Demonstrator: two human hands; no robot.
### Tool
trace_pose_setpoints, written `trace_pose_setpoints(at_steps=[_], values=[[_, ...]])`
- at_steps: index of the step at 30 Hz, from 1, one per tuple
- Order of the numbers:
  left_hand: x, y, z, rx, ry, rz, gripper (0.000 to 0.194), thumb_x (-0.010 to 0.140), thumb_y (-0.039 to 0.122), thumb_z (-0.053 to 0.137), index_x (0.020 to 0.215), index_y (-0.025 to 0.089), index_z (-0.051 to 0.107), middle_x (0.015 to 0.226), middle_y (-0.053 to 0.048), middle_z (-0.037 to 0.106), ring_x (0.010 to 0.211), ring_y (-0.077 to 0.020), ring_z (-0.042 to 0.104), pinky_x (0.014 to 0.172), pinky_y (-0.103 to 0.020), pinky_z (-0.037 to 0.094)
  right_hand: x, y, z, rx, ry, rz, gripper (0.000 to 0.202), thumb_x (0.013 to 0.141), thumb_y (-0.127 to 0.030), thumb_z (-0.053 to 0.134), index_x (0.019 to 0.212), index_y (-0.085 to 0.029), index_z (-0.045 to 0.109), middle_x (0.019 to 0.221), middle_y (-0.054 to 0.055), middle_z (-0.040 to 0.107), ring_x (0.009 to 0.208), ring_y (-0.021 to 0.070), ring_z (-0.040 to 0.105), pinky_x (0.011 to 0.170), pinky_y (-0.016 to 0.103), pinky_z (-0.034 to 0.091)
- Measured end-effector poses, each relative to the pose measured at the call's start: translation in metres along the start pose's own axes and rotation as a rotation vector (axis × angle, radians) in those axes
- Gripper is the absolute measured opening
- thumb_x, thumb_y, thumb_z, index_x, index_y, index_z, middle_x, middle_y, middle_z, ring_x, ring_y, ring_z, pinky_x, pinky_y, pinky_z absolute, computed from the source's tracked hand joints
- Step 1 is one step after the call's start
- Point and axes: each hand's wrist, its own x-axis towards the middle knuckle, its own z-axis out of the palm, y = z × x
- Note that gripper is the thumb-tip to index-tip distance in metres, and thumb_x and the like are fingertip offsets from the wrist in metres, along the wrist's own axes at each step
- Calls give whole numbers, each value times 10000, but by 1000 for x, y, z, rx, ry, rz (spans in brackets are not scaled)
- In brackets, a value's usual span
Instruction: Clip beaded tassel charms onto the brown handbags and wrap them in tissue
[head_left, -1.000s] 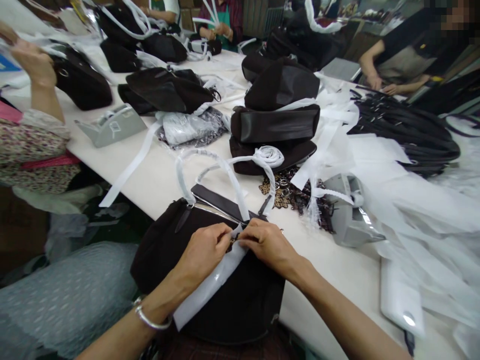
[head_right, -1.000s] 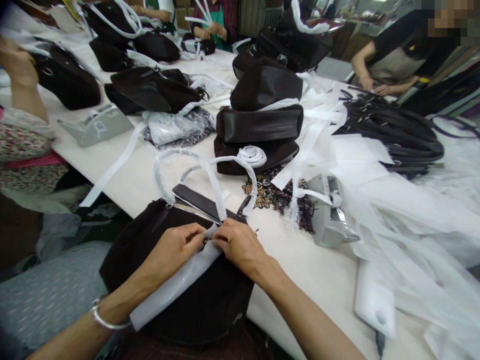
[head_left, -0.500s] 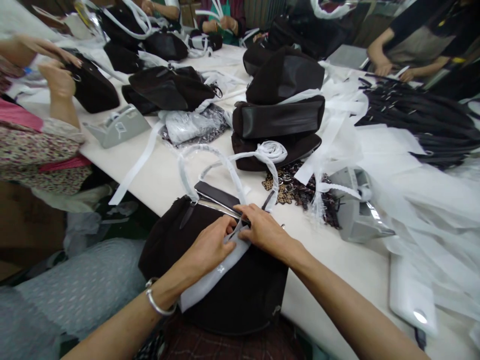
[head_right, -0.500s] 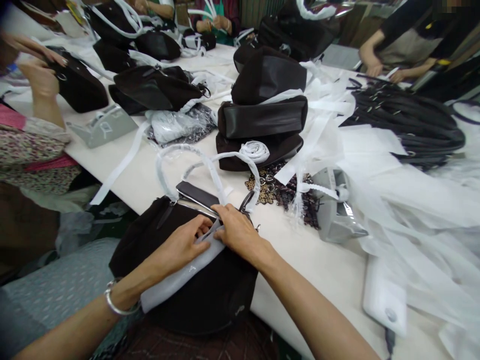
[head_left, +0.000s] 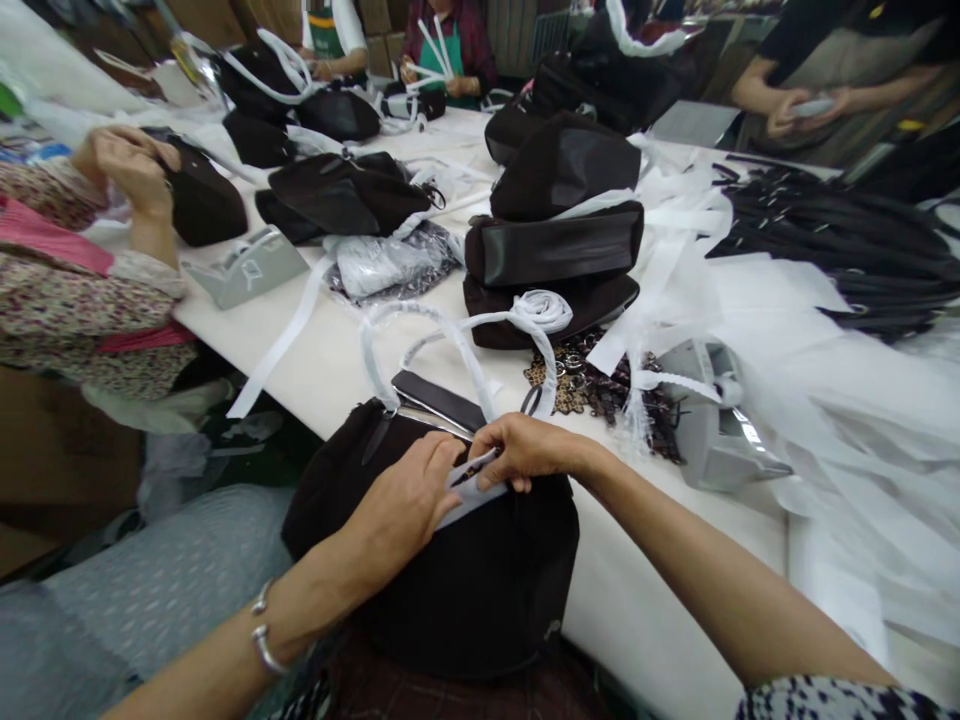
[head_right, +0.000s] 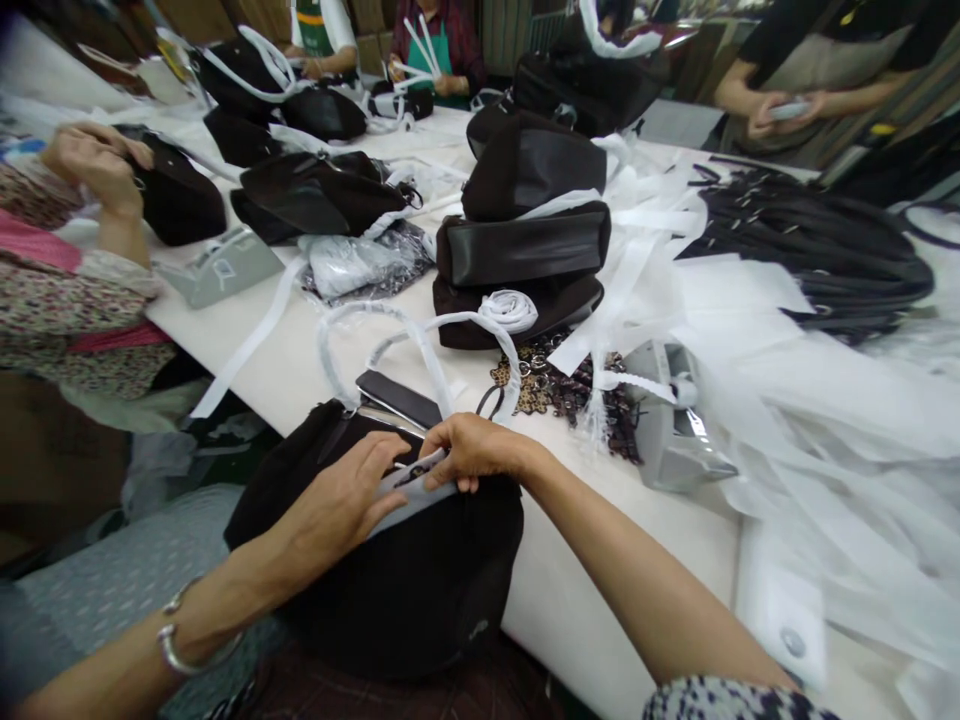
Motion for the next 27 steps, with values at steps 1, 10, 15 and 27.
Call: trace_pose_setpoints(at_steps=[1,10,15,27], values=[[3,-6,-6,50,-37,-30,353,848,237,627,1169,195,486,1119,-83,585,1042,-257,554,892,-380,472,1,0,2,4,34,-8,273,685,-300,762,915,-185,670,582,-63,580,433,75,508,416,178,404],[8,7,3,86,-115,-234,268,879,453,580,1014,222,595,937,-53,664,894,-256,614,761,-340,455,0,15,21,-291,476,-237,236,624,-179,782,799,-194,623,725,-64,597,675,106,535,565,192,332],[1,4,19,-32,-60,-111,421,845,363,652,1234,237,550,1153,-64,647,1056,-252,582,908,-367,459,-3,16,22,-359,511,-240,200,647,-166,753,748,-185,581,688,-67,570,642,97,506,550,193,303],[11,-14,18,-413,-7,-200,369,805,261,674,1156,242,564,1156,-33,654,1034,-212,622,933,-339,468,-22,14,21,-216,476,-276,391,657,-283,820,984,-219,616,847,-41,643,680,106,576,596,201,396]])
